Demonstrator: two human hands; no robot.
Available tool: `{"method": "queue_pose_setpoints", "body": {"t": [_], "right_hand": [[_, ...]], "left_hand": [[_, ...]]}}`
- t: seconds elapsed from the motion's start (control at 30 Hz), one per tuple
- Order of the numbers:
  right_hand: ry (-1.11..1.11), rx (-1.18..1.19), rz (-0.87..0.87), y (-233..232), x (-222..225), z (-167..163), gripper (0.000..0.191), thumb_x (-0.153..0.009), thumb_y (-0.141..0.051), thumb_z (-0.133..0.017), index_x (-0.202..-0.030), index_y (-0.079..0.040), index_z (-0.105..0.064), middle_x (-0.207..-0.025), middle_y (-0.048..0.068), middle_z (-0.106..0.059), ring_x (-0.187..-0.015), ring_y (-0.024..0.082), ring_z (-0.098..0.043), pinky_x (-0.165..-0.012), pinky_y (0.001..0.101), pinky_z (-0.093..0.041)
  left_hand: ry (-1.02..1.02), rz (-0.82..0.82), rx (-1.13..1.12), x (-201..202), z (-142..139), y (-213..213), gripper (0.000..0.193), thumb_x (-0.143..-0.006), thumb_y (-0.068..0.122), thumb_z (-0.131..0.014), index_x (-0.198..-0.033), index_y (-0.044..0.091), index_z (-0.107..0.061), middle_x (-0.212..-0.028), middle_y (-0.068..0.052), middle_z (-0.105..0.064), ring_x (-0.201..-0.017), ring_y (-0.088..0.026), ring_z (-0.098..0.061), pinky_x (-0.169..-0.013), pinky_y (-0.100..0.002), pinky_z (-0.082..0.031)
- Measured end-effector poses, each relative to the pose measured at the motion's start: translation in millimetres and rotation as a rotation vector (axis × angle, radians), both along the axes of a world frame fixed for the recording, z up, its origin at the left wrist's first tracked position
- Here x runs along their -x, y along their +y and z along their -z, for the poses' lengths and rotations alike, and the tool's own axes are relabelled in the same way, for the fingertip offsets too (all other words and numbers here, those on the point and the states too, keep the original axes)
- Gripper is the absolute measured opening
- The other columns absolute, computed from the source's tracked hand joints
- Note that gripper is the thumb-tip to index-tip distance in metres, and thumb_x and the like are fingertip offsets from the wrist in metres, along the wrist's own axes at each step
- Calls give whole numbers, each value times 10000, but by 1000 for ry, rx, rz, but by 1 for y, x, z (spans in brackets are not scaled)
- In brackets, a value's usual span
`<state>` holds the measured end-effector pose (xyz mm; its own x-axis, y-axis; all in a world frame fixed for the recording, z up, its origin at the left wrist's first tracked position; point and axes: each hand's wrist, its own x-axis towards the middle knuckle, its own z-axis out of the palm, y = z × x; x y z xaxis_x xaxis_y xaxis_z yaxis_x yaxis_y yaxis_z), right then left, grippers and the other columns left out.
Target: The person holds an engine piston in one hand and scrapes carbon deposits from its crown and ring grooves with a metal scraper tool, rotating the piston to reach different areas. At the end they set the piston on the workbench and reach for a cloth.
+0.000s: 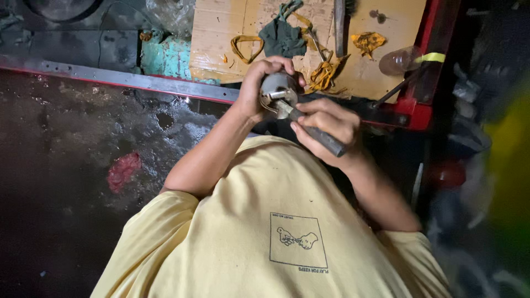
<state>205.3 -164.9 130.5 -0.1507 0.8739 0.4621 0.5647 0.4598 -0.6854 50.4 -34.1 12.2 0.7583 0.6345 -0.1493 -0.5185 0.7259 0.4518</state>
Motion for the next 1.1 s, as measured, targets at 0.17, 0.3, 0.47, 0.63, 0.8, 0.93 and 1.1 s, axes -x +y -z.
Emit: {"method": "queue_pose_setpoints", "body": {"t": [0.17,0.3,0.47,0.63,0.8,0.93,1.1], "right_hand": [[93,49,27,4,-2,6,248,-836,66,-839,-900,3,-608,-1004,195,-722,-944,295,-763,-813,381,-623],[105,-29,118,3,2,11,295,-849,68,-846,-911,8,-563,-952,164,-710,-943,290,-759,-817,389,-620],[133,30,42,3,0,17,298,-848,76,-831,-902,-15,-552,-937,156,-708,-919,277,-766,-788,370,-623],[320,163,119,7,-5,24,253,-899,80,-804,-925,10,-563,-965,162,-718,-914,268,-749,-826,362,-603],[203,149,47,5,-9,23,245,-865,87,-811,-879,5,-581,-918,168,-728,-866,243,-753,-809,359,-603],[374,176,65,9,-9,25,237,-903,83,-803,-899,9,-578,-944,156,-731,-902,244,-750,-845,356,-608],[196,157,-17,10,-21,21,256,-849,78,-816,-847,-3,-573,-890,145,-722,-877,258,-766,-796,352,-605]], "left_hand": [[45,-18,-31,-1,0,2,306,-942,264,-485,-1004,4,-633,-974,-261,-700,-931,-336,-690,-831,-423,-580],[34,-91,-97,-2,-1,3,310,-950,258,-487,-995,-11,-635,-991,-263,-704,-930,-331,-686,-843,-423,-579],[36,-116,-94,0,-2,0,320,-921,251,-494,-987,-26,-639,-954,-259,-685,-921,-344,-688,-843,-440,-578],[3,-3,-19,2,-3,-4,318,-936,267,-490,-979,-15,-632,-984,-266,-686,-928,-342,-679,-860,-455,-575],[4,6,37,0,-1,-6,308,-926,272,-480,-995,10,-628,-984,-270,-693,-922,-349,-679,-849,-453,-574],[-33,11,14,-4,5,-6,299,-938,249,-471,-996,-5,-618,-965,-232,-674,-929,-348,-678,-862,-471,-584],[18,16,77,-7,10,-9,293,-921,245,-477,-984,-7,-612,-934,-183,-646,-948,-332,-690,-840,-466,-587]]}}
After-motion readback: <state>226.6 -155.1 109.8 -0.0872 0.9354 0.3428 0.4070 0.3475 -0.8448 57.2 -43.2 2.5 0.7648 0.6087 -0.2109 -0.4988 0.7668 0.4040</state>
